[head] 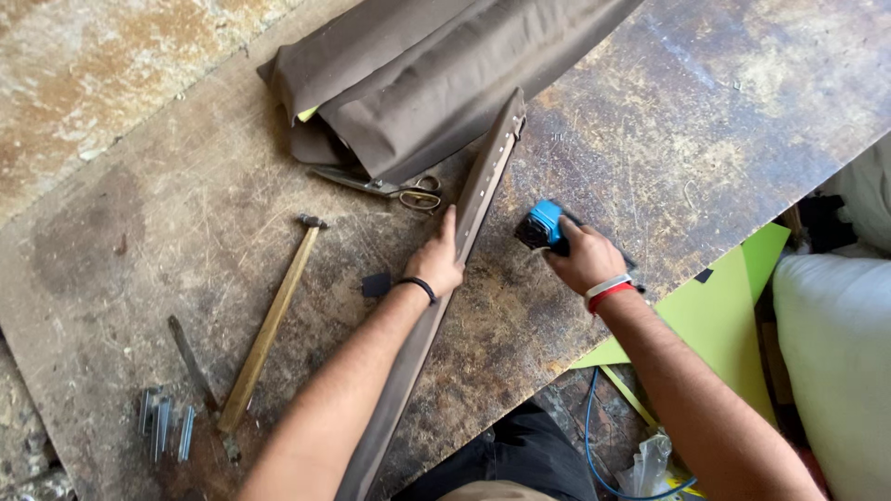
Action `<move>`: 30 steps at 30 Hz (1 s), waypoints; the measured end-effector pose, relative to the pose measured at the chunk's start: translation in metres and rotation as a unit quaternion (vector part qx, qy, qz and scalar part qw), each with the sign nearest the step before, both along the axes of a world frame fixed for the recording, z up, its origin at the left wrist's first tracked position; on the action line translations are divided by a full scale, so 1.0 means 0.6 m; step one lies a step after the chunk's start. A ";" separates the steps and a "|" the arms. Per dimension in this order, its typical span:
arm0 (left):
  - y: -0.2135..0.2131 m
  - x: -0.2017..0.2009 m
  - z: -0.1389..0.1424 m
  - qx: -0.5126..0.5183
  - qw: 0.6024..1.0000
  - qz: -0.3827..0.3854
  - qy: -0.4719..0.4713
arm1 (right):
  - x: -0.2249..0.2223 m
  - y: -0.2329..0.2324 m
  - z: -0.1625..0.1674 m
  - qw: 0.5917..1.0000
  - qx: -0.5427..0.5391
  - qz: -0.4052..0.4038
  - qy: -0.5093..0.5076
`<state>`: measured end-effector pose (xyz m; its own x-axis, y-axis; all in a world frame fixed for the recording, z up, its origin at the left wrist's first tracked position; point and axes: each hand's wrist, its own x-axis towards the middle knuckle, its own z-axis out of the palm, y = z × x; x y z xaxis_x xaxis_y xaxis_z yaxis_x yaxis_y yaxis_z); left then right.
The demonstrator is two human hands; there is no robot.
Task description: The person uses a pneumatic staple gun to attach brown fabric to a long, curved wooden frame. They repeatedly staple along the edge, repositioning the frame and fabric as needed.
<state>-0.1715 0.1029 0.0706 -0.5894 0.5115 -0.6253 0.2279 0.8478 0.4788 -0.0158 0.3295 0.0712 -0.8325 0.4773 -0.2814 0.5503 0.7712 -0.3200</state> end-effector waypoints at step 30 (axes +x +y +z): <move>0.165 0.000 -0.119 0.342 0.882 -0.270 0.179 | -0.090 -0.204 -0.159 0.624 -0.442 -0.450 0.460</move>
<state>-0.1715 0.2020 -0.0010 -0.2403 0.9638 0.1156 0.7506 0.1090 0.6517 -0.0699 0.2070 -0.0243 -0.3424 0.8653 -0.3660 -0.0979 -0.4203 -0.9021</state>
